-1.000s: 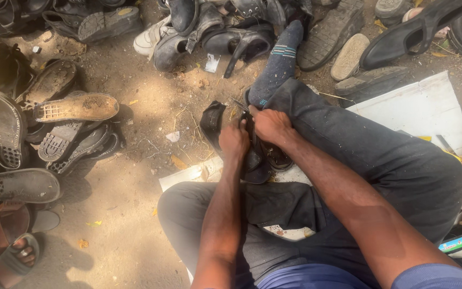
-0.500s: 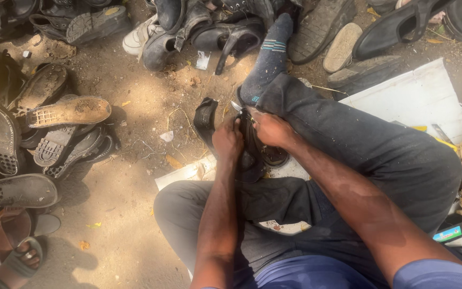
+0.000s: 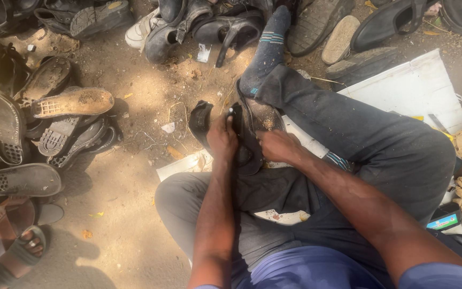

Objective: The person sits on the ground and uses a knife to scrape and clean the soles and edges of several shoes. They pick up different shoes from a pile, work on them, and place them back down.

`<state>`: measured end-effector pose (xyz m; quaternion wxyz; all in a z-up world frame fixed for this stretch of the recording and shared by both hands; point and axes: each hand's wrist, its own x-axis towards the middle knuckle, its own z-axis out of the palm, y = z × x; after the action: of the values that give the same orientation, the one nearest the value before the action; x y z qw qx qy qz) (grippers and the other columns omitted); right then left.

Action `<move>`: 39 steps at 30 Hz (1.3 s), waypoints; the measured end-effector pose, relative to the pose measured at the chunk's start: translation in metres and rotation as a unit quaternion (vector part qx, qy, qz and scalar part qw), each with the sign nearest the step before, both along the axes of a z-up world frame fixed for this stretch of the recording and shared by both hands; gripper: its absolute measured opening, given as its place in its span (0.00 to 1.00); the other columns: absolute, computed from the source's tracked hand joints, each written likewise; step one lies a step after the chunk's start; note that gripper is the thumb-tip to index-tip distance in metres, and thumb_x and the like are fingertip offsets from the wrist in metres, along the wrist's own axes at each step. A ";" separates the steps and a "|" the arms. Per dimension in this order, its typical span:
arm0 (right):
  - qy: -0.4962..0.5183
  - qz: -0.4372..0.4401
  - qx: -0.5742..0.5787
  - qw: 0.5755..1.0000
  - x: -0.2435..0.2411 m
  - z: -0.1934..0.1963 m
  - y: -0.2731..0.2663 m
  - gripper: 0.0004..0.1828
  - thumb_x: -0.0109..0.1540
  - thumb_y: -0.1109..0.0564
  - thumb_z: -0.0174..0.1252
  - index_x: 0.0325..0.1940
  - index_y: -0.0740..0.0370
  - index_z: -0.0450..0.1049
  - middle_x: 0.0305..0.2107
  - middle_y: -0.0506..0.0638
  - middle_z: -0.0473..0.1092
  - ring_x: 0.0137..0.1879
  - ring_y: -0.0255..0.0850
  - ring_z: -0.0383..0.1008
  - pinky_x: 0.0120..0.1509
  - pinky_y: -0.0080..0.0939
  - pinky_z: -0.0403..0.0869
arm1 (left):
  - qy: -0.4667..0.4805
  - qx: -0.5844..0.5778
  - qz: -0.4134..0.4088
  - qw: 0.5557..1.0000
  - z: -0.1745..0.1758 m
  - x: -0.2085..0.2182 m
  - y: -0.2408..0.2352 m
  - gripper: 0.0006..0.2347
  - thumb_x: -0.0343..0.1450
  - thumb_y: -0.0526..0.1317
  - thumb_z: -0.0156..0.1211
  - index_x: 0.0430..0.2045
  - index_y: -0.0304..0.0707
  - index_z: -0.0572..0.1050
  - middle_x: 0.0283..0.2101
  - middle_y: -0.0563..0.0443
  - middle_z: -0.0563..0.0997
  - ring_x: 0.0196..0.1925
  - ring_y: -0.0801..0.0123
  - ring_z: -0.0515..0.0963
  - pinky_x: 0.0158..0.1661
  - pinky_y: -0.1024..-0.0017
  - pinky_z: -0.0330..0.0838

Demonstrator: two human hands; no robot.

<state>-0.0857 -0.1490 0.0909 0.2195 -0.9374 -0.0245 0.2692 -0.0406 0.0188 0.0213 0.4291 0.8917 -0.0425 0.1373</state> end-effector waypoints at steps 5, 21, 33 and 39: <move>-0.021 0.029 -0.004 0.999 -0.062 0.008 -0.032 0.24 0.65 0.55 0.48 0.66 0.60 0.66 0.37 0.64 0.77 0.45 0.63 0.78 0.50 0.62 0.73 | 0.026 0.003 0.020 0.999 -0.002 0.001 0.001 0.09 0.76 0.41 0.56 0.43 0.36 0.79 0.34 0.36 0.82 0.36 0.43 0.82 0.37 0.55 0.74; 0.139 0.039 -0.074 0.987 -0.105 0.072 -0.061 0.25 0.68 0.48 0.46 0.70 0.42 0.66 0.46 0.58 0.77 0.55 0.55 0.78 0.60 0.57 0.73 | 0.049 0.006 0.055 0.997 0.003 -0.001 0.023 0.08 0.76 0.41 0.56 0.39 0.38 0.80 0.31 0.41 0.82 0.32 0.52 0.82 0.37 0.58 0.73; 0.065 0.058 -0.061 0.994 -0.061 0.031 -0.018 0.20 0.67 0.53 0.46 0.62 0.52 0.73 0.45 0.60 0.78 0.53 0.57 0.79 0.56 0.58 0.75 | -0.015 -0.005 0.039 0.999 0.007 -0.007 0.041 0.10 0.77 0.39 0.54 0.44 0.36 0.80 0.37 0.40 0.83 0.37 0.53 0.83 0.40 0.61 0.75; 0.141 -0.033 -0.058 0.988 -0.118 0.053 -0.065 0.27 0.68 0.46 0.45 0.73 0.40 0.62 0.49 0.58 0.75 0.58 0.54 0.75 0.63 0.57 0.70 | -0.090 0.026 0.164 0.982 -0.017 0.036 0.054 0.10 0.79 0.40 0.52 0.45 0.37 0.80 0.39 0.47 0.85 0.36 0.63 0.83 0.37 0.67 0.76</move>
<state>-0.2033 -0.2138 0.1435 0.1745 -0.9015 0.0538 0.3925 -0.0045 0.0733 0.0045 0.3723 0.8813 0.0628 0.2843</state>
